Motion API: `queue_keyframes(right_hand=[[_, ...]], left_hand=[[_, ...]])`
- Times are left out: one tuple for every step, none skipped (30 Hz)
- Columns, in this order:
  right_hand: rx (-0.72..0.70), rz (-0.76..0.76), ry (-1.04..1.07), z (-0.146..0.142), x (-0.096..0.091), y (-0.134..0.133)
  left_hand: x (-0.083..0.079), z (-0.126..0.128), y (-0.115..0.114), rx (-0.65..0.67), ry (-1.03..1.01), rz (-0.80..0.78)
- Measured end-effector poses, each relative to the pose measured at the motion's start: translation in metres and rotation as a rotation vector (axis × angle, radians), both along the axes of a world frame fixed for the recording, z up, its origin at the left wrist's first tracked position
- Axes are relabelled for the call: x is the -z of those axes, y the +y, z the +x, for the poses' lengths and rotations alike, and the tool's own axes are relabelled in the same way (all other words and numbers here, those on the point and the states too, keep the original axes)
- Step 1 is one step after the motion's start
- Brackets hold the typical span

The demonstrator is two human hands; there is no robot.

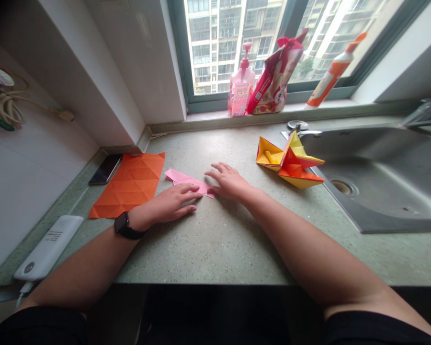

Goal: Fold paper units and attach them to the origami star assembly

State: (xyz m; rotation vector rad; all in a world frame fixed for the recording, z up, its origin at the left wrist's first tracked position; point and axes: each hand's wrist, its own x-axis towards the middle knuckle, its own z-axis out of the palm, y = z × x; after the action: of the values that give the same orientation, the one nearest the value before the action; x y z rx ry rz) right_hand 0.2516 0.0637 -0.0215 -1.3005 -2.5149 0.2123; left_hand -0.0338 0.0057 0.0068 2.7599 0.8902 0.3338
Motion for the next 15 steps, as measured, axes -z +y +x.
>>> queue_keyframes(right_hand=[[0.010,-0.016,-0.004,0.003,0.000,0.002],[0.020,-0.032,-0.008,0.006,0.000,0.004],[0.029,-0.045,-0.012,0.009,0.000,0.006],[0.037,-0.056,-0.015,0.012,0.000,0.009],[0.041,-0.066,-0.017,0.015,0.000,0.011],[0.039,-0.076,-0.016,0.018,0.001,0.012],[0.031,-0.084,-0.010,0.021,0.001,0.014],[0.018,-0.089,0.000,0.023,0.001,0.015],[0.005,-0.092,0.014,0.025,0.001,0.017],[-0.007,-0.096,0.032,0.027,0.001,0.018],[-0.014,-0.101,0.052,0.028,0.001,0.019],[-0.014,-0.107,0.078,0.030,0.000,0.019],[-0.009,-0.113,0.110,0.030,-0.002,0.020],[-0.001,-0.115,0.150,0.031,-0.004,0.020],[0.007,-0.110,0.198,0.030,-0.007,0.020]], left_hand=[[0.000,0.000,0.000,-0.002,-0.002,-0.002],[0.001,0.000,0.000,-0.003,-0.003,-0.003],[0.001,0.000,0.000,-0.003,-0.001,-0.003],[0.001,0.000,0.000,-0.002,0.005,-0.002],[0.001,0.000,0.001,-0.001,0.013,0.000],[0.000,0.000,0.001,-0.001,0.019,0.003],[0.000,0.000,0.001,-0.002,0.024,0.007],[-0.001,0.000,0.001,-0.002,0.027,0.010],[-0.001,0.001,0.000,-0.001,0.029,0.013],[-0.002,0.001,0.000,0.000,0.029,0.015],[-0.003,0.001,0.000,0.001,0.030,0.017],[-0.003,0.001,0.000,0.002,0.031,0.018],[-0.003,0.001,0.000,0.002,0.032,0.020],[-0.003,0.001,0.000,0.003,0.032,0.020],[-0.003,0.001,0.000,0.002,0.030,0.021]])
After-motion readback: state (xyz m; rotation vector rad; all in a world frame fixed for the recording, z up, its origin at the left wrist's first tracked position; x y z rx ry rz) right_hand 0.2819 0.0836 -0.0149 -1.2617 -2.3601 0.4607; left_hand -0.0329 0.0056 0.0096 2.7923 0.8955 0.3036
